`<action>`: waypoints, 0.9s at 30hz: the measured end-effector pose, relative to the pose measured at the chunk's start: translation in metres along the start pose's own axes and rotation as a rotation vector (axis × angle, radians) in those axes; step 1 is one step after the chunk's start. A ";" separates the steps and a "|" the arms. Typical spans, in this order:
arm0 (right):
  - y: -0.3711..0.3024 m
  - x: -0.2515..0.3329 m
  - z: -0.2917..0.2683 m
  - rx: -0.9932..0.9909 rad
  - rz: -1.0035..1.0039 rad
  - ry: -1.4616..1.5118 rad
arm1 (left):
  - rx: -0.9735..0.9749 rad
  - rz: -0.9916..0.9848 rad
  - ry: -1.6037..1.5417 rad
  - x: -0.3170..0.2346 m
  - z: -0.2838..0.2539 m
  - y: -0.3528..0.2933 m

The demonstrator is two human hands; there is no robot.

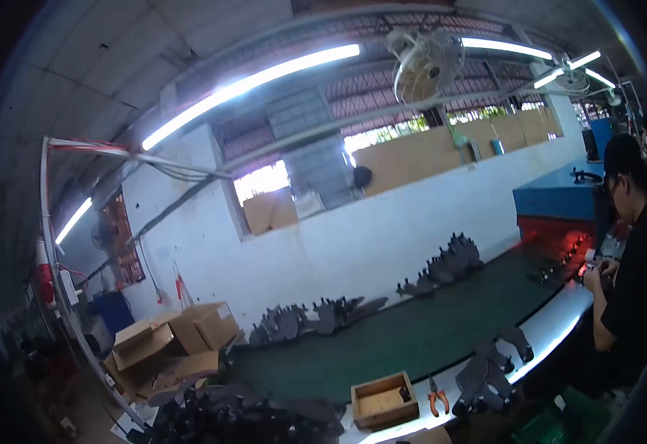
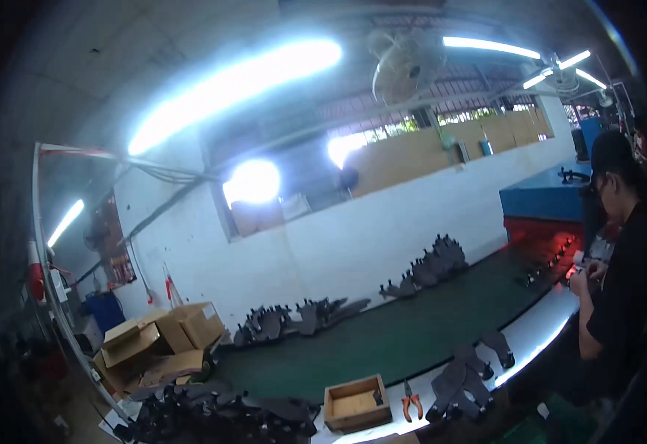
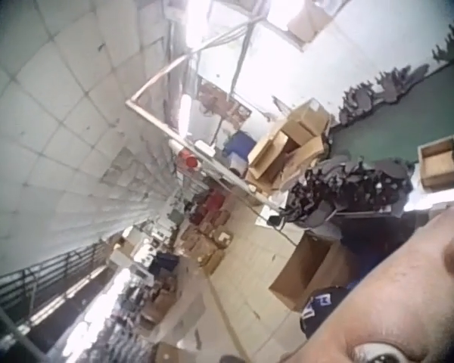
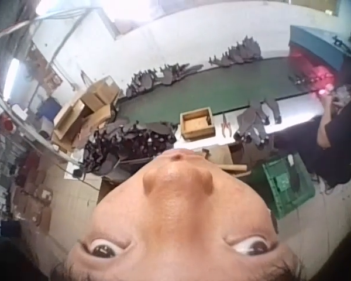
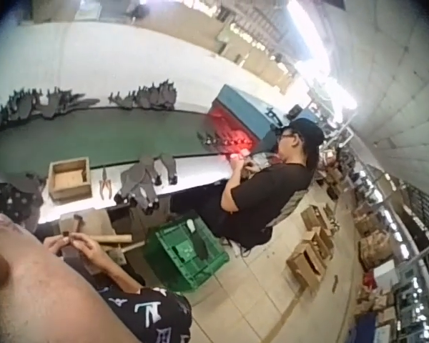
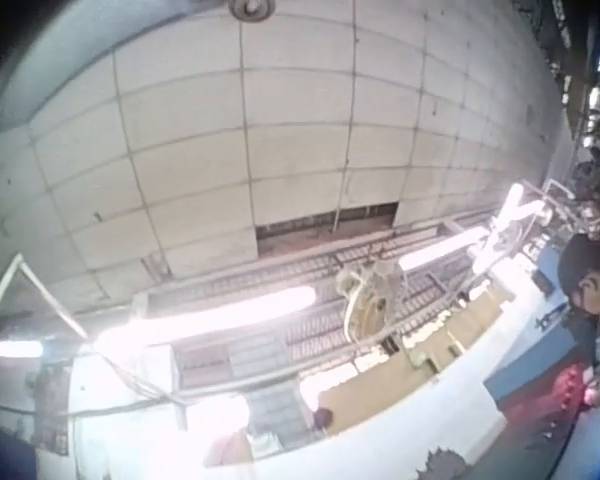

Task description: Assembling and hammering components of a shoe sole at a manufacturing station.

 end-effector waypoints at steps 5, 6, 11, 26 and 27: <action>0.001 -0.024 -0.035 0.011 0.362 -0.094 | -0.475 0.456 0.510 -0.040 -0.005 -0.014; 0.008 -0.033 -0.029 0.145 0.174 -0.010 | -0.516 0.386 0.356 -0.065 0.001 -0.017; -0.015 0.041 -0.031 0.135 0.332 -0.082 | -0.477 0.274 0.116 -0.017 -0.005 0.017; -0.125 0.095 -0.245 -0.958 -0.184 -0.070 | -0.194 0.122 -0.111 -0.005 0.037 0.015; -0.134 0.084 -0.270 -1.070 -0.162 -0.046 | -0.207 0.113 -0.136 0.000 0.038 0.013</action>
Point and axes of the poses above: each hand's wrist, its own y-axis towards the middle knuckle, its own z-axis out of the palm, x = y × z, the point moved 5 cm from there along y, towards the middle knuckle, and after that the axes turned 12 degrees about -x, right-handed, at the moved point
